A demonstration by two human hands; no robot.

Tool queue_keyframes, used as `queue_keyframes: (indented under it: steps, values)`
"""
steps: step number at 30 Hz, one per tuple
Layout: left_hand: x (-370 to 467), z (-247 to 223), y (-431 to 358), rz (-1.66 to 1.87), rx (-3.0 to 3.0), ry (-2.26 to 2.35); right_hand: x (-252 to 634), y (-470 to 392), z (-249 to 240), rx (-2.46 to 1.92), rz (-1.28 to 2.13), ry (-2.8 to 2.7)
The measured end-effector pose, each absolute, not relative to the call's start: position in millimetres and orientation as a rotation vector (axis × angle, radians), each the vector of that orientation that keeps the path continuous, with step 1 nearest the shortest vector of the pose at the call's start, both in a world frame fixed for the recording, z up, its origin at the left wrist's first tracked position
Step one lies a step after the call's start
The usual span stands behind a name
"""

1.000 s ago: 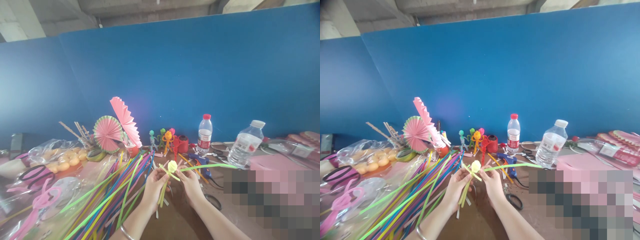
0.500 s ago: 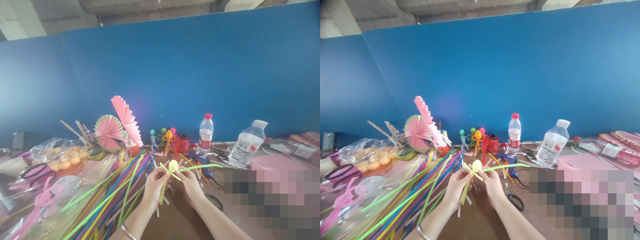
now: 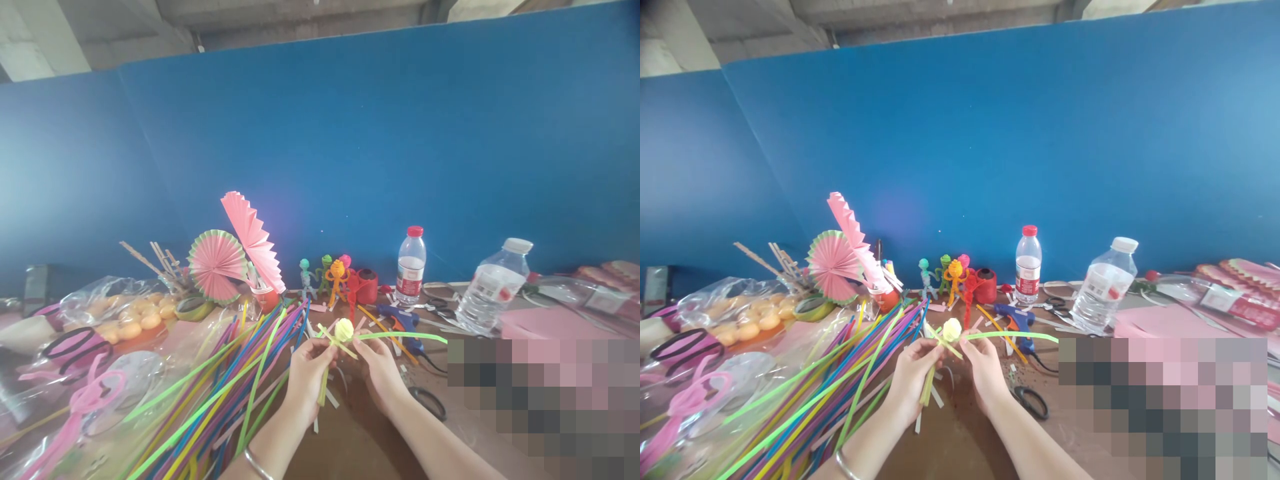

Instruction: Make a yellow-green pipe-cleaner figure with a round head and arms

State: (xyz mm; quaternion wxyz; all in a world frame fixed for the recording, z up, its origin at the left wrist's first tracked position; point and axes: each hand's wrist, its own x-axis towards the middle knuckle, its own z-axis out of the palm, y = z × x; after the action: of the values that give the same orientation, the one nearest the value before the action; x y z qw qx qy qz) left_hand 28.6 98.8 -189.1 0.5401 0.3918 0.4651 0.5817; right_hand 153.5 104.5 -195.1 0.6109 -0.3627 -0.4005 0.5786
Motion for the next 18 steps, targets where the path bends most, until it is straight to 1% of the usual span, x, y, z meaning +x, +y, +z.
queue_keyframes:
  steps: [12,18]
  values:
    - [21.2,-191.5,102.7,1.436,1.108,1.312,157.6,95.4,-188.9,-1.072,0.883,-1.271]
    - [15.1,-183.1,100.5,1.421,1.332,1.425,157.4,91.9,-188.5,-1.065,0.651,-1.455]
